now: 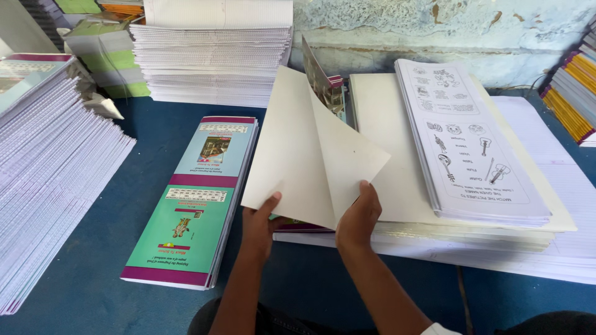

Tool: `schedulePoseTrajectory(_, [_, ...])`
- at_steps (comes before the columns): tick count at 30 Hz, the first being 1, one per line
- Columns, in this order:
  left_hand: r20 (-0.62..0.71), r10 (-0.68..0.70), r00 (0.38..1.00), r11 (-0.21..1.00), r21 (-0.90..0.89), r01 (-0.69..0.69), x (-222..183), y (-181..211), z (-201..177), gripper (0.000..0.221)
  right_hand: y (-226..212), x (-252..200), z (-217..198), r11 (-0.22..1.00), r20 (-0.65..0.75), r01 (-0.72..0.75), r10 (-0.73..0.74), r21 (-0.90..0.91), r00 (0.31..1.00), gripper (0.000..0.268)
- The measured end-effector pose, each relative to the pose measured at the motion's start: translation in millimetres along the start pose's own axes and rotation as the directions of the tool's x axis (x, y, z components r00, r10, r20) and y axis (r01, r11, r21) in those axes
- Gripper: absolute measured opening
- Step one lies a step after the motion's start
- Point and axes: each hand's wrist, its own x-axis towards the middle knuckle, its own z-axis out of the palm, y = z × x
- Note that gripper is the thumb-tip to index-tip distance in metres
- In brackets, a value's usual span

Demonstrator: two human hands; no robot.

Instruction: The person inserts loose printed pages into book covers and closes them, repeating the process for multiple units. They handle stacks of covers and pages, aligning and inserting the pages into the covers, then stacking the completed books.

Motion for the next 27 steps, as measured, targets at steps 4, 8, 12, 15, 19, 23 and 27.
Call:
schedulePoseTrajectory(4, [0.111, -0.067, 0.992, 0.997, 0.056, 0.061, -5.0, -11.0, 9.5, 0.063, 5.2, -7.6, -6.8, 0.998, -0.003, 0.054, -0.054, 0.039, 0.999, 0.029])
schedulePoseTrajectory(8, [0.119, -0.066, 0.991, 0.997, 0.058, 0.06, -3.1, -15.2, 9.3, 0.059, 4.0, -8.7, -17.6, 0.994, 0.0, 0.087, -0.087, -0.062, 0.996, 0.024])
schedulePoseTrajectory(12, [0.058, 0.0, 0.998, 1.0, 0.02, -0.001, -0.9, -15.5, 7.0, 0.055, 0.1, -8.4, -33.9, 0.944, -0.016, 0.124, -0.135, -0.306, 0.991, 0.021])
schedulePoseTrajectory(15, [0.011, 0.083, 0.997, 0.997, 0.002, -0.083, -2.6, -13.9, 5.6, 0.053, -3.7, -8.1, -40.1, 0.966, -0.059, 0.015, -0.031, -0.257, 0.998, 0.022])
schedulePoseTrajectory(19, [-0.022, 0.038, 0.999, 0.987, -0.156, -0.041, -0.5, -10.4, 5.7, 0.052, -10.1, -10.0, -42.4, 0.955, -0.107, -0.146, 0.122, -0.259, 0.987, 0.022])
schedulePoseTrajectory(23, [-0.044, -0.103, 0.994, 0.995, -0.004, 0.103, 0.6, -15.8, 6.8, 0.052, -14.7, -13.4, -42.1, 0.942, -0.118, -0.227, 0.204, -0.245, 0.972, 0.022])
schedulePoseTrajectory(27, [0.066, -0.128, 0.99, 0.98, 0.163, 0.116, -1.4, -29.3, 12.3, 0.053, -17.9, -16.9, -46.0, 0.936, -0.113, -0.218, 0.193, -0.278, 0.975, 0.023])
